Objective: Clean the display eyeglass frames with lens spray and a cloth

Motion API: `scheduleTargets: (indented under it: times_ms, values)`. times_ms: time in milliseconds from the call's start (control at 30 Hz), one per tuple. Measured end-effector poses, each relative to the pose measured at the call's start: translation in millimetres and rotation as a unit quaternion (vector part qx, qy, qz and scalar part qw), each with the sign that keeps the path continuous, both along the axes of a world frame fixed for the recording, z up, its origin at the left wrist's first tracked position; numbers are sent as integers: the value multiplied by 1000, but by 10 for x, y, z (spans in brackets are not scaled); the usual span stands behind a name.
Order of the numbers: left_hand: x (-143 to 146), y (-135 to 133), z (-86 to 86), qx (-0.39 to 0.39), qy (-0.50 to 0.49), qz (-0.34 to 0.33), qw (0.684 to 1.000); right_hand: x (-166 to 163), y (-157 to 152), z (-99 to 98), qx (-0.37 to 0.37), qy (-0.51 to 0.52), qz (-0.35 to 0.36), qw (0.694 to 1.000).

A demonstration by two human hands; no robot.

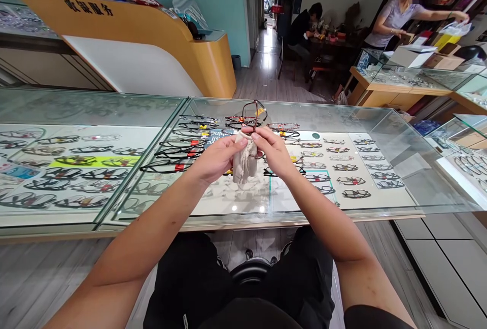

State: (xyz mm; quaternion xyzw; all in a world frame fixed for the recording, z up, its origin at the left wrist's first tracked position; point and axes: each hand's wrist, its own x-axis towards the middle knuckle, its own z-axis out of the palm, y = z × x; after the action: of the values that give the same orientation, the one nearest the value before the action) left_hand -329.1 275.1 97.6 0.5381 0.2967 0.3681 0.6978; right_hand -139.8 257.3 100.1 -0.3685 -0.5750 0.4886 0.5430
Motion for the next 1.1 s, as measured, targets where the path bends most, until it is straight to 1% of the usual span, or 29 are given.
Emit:
scheduleTargets:
  times_ms: [100, 267, 367, 500, 633, 767, 833, 967, 1100]
  values:
    - [1, -32, 51, 19, 24, 0, 1000, 7, -1, 5, 1, -18, -8, 1000]
    - [34, -85, 110, 23, 45, 36, 998, 2, 19, -34, 18, -37, -26, 999]
    - [54, -93, 97, 28, 25, 36, 999, -4, 38, -70, 7, -28, -33, 999]
    - [88, -96, 67, 32, 4, 40, 999, -12, 54, -97, 9, 23, -34, 999]
    - [144, -102, 48, 36, -6, 69, 997, -49, 46, -112, 13, 30, -42, 999]
    - [184, -97, 43, 65, -17, 104, 992, -98, 23, -113, 1, 20, -25, 1000]
    - [183, -90, 44, 55, -23, 114, 992, -107, 12, -93, 16, 3, -27, 999]
    - [129, -61, 44, 15, -28, 111, 993, -94, -9, -40, 86, -41, -53, 994]
    - [45, -17, 48, -8, -18, 75, 997, -72, -14, -31, 88, -31, -73, 993]
